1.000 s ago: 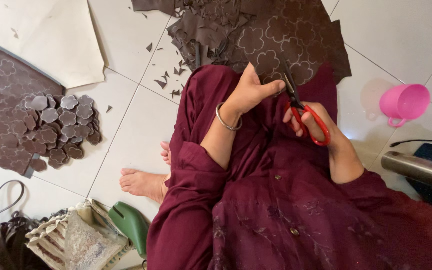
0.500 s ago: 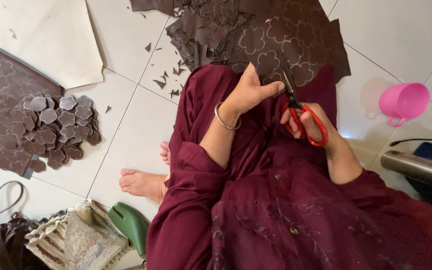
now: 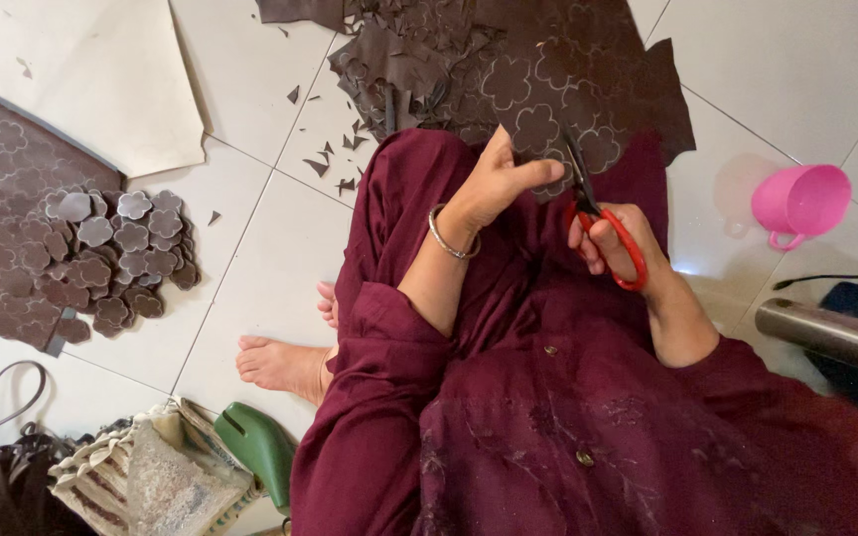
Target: The person sits on the floor and uses red-handled scissors to cut flower-shaped pieces from a brown patterned fabric. They hold the fabric with the left hand and cut with the right, placing finished pieces into a growing pile on the floor.
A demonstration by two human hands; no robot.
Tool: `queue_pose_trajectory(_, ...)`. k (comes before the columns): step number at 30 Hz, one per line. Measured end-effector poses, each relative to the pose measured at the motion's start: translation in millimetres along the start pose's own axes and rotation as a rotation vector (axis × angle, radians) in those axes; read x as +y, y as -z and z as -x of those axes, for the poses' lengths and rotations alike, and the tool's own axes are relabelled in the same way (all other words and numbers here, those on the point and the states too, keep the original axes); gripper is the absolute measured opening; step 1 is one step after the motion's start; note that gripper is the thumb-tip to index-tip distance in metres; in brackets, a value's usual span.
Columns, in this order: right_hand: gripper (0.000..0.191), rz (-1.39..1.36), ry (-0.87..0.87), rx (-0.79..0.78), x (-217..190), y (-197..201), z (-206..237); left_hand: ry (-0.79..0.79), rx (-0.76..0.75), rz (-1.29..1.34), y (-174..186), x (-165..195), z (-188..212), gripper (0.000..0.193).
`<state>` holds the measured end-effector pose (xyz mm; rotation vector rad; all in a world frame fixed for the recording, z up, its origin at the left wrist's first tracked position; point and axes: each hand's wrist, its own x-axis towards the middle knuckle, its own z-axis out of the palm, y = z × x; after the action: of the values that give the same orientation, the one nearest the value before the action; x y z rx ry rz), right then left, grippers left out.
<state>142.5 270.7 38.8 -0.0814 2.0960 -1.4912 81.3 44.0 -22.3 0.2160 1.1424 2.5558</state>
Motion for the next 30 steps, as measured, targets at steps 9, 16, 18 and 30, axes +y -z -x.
queue_pose_trajectory(9,0.089,0.043,-0.025,-0.065,1.7,1.3,-0.3,-0.088,0.1,0.097,-11.0,16.4,0.4,0.04)
queue_pose_trajectory(16,0.093,0.006,0.102,-0.127,-7.8,3.0,4.8,-0.151,-0.122,0.028,-17.8,41.2,10.2,0.09)
queue_pose_trajectory(18,0.091,0.001,0.107,-0.132,-3.6,5.0,4.3,-0.191,-0.156,0.012,-19.5,43.8,9.3,0.091)
queue_pose_trajectory(30,0.089,-0.092,0.112,-0.168,1.3,5.0,2.9,-0.173,-0.217,0.006,-20.3,43.1,7.9,0.095)
